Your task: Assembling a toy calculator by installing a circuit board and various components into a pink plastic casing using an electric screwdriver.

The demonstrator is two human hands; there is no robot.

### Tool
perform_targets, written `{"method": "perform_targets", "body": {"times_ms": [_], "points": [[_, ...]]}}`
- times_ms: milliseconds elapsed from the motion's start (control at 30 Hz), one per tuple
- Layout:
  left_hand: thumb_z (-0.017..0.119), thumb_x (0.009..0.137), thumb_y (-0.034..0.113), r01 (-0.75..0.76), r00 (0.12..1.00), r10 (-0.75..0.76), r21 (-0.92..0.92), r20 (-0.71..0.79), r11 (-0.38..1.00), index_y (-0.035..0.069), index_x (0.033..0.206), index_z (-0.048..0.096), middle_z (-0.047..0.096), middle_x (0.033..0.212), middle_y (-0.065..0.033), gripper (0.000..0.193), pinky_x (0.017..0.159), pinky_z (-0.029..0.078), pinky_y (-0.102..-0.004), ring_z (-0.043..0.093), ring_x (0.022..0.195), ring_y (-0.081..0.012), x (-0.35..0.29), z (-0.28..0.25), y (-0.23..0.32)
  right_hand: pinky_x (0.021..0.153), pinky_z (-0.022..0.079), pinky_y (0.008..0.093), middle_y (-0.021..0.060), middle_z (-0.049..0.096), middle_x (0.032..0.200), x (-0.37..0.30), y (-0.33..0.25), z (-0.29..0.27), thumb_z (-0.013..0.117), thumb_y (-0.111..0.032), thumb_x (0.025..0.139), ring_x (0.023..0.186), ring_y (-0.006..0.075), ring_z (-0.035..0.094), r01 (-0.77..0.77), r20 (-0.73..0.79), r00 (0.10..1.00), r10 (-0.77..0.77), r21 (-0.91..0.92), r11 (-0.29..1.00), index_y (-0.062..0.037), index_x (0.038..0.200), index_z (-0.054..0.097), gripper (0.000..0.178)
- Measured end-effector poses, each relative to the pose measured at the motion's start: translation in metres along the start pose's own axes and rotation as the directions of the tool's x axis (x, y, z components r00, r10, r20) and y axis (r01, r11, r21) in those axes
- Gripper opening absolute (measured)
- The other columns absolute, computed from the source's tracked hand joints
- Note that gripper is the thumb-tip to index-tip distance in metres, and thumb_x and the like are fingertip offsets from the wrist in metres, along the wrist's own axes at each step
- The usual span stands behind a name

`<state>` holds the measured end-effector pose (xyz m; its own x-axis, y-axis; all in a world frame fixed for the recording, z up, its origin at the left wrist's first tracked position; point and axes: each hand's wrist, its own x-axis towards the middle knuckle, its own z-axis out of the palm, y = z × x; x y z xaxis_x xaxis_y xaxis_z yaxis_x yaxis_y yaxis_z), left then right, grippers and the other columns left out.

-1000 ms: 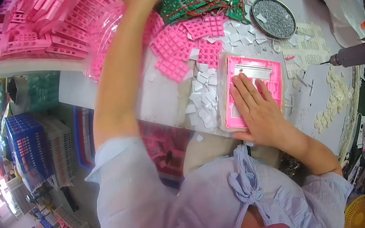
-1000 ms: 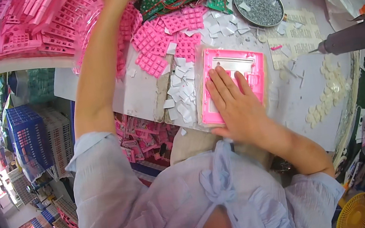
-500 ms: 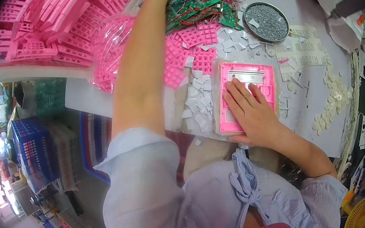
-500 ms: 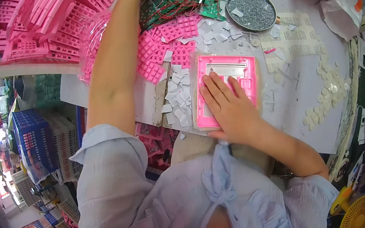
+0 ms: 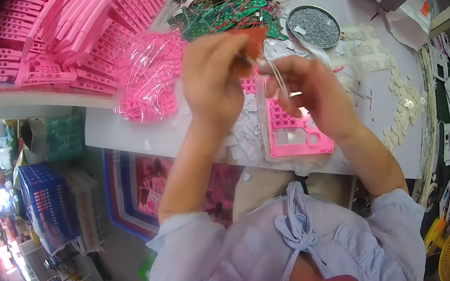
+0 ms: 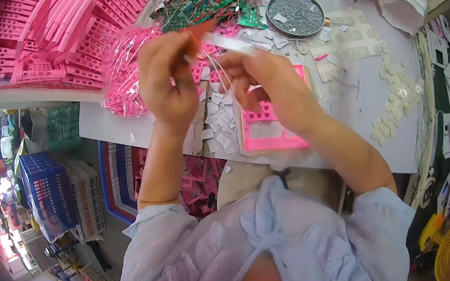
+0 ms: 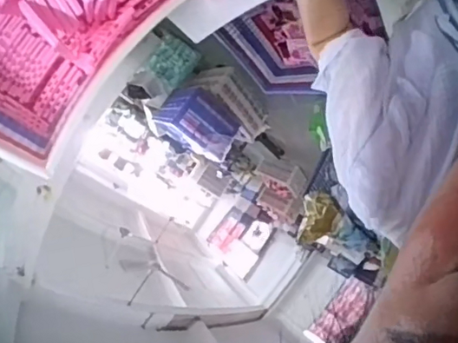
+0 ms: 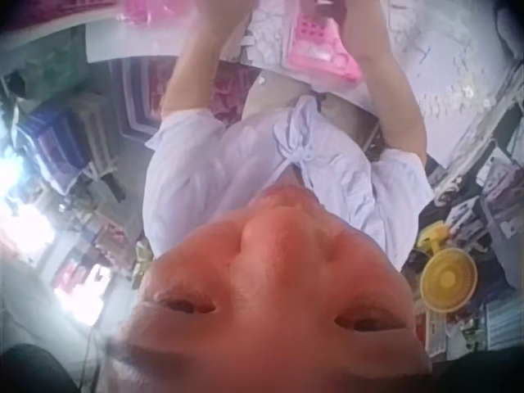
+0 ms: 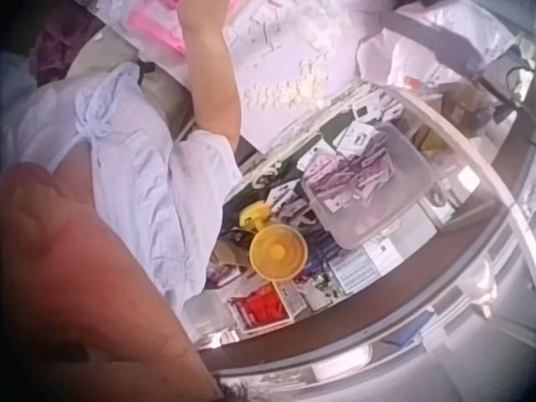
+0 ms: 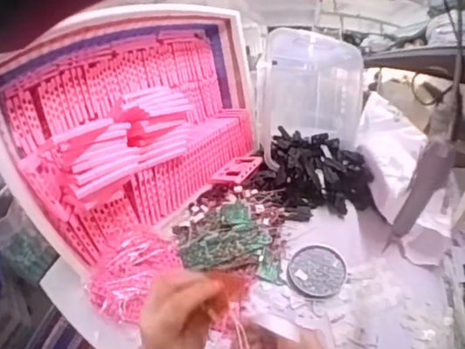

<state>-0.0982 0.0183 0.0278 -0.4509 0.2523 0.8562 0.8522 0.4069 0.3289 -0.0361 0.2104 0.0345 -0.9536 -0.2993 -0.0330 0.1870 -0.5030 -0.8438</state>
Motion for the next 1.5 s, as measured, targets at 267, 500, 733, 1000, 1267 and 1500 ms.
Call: {"method": "perform_targets", "body": {"times_ms": [267, 500, 733, 1000, 1267, 1500], "points": [[0.056, 0.084, -0.010, 0.225, 0.974, -0.225, -0.096, 0.008, 0.970, 0.000, 0.125, 0.055, 0.057, 0.124, -0.0141, 0.042, 0.089, 0.054, -0.0370, 0.059, 0.108, -0.0244, -0.045, -0.002, 0.012, 0.050, 0.040, 0.0209, 0.0018, 0.066, 0.087, 0.020, 0.026, -0.002, 0.068, -0.018, 0.095, 0.065, 0.0051, 0.055, 0.099, -0.211, 0.973, -0.096, 0.003, 0.995, 0.0011, 0.115, 0.064, 0.028], [0.064, 0.085, -0.005, 0.704, 0.668, -0.651, -0.591, 0.361, 0.394, -0.001, 0.115, 0.064, 0.066, 0.107, -0.0075, 0.031, 0.078, 0.052, -0.0312, 0.063, 0.099, -0.0160, -0.060, 0.001, 0.027, 0.045, 0.041, 0.0192, 0.0010, 0.067, 0.085, 0.022, 0.019, -0.009, 0.062, -0.014, 0.098, 0.056, 0.0029, 0.054, -0.028, -0.136, 0.989, 0.051, 0.167, 0.985, 0.0009, 0.119, 0.064, 0.026], [0.062, 0.093, -0.004, 0.644, 0.751, -0.468, -0.362, 0.465, 0.674, -0.003, 0.109, 0.066, 0.066, 0.103, -0.0052, 0.017, 0.083, 0.047, -0.0282, 0.058, 0.091, -0.0110, -0.065, -0.021, 0.016, 0.037, 0.031, 0.0164, 0.0028, 0.063, 0.085, 0.019, 0.022, -0.048, 0.052, -0.015, 0.103, 0.046, 0.0019, 0.040, -0.136, -0.001, 0.987, 0.158, 0.507, 0.851, -0.0012, 0.135, 0.051, 0.035], [0.068, 0.089, 0.001, 0.612, 0.786, -0.521, -0.536, 0.332, 0.582, 0.000, 0.119, 0.063, 0.064, 0.102, -0.0050, 0.031, 0.076, 0.050, -0.0266, 0.061, 0.085, -0.0118, -0.037, 0.006, 0.032, 0.038, 0.032, 0.0181, 0.0003, 0.064, 0.088, 0.008, 0.024, -0.047, 0.064, -0.018, 0.098, 0.047, 0.0008, 0.042, -0.165, 0.058, 0.986, 0.156, 0.428, 0.889, -0.0015, 0.126, 0.055, 0.033], [0.071, 0.090, 0.002, 0.854, 0.408, -0.662, -0.520, 0.629, 0.032, -0.002, 0.114, 0.068, 0.070, 0.103, -0.0076, 0.024, 0.082, 0.056, -0.0333, 0.068, 0.095, -0.0174, -0.059, -0.001, 0.033, 0.093, 0.047, 0.0295, 0.0057, 0.064, 0.104, -0.009, 0.032, -0.055, 0.064, -0.009, 0.097, 0.102, 0.0117, 0.059, 0.277, -0.011, 0.961, -0.277, -0.011, 0.961, -0.0048, 0.113, 0.059, 0.017], [0.078, 0.077, -0.003, 0.352, 0.888, -0.269, -0.176, 0.373, 0.919, 0.001, 0.101, 0.072, 0.062, 0.088, -0.0076, 0.025, 0.062, 0.044, -0.0280, 0.058, 0.072, -0.0154, -0.074, -0.019, 0.035, 0.078, 0.050, 0.0248, 0.0013, 0.068, 0.101, -0.015, 0.027, -0.035, 0.064, -0.014, 0.098, 0.087, 0.0055, 0.060, -0.094, -0.097, 0.993, 0.067, -0.308, 0.947, -0.0018, 0.112, 0.067, 0.018]]}}
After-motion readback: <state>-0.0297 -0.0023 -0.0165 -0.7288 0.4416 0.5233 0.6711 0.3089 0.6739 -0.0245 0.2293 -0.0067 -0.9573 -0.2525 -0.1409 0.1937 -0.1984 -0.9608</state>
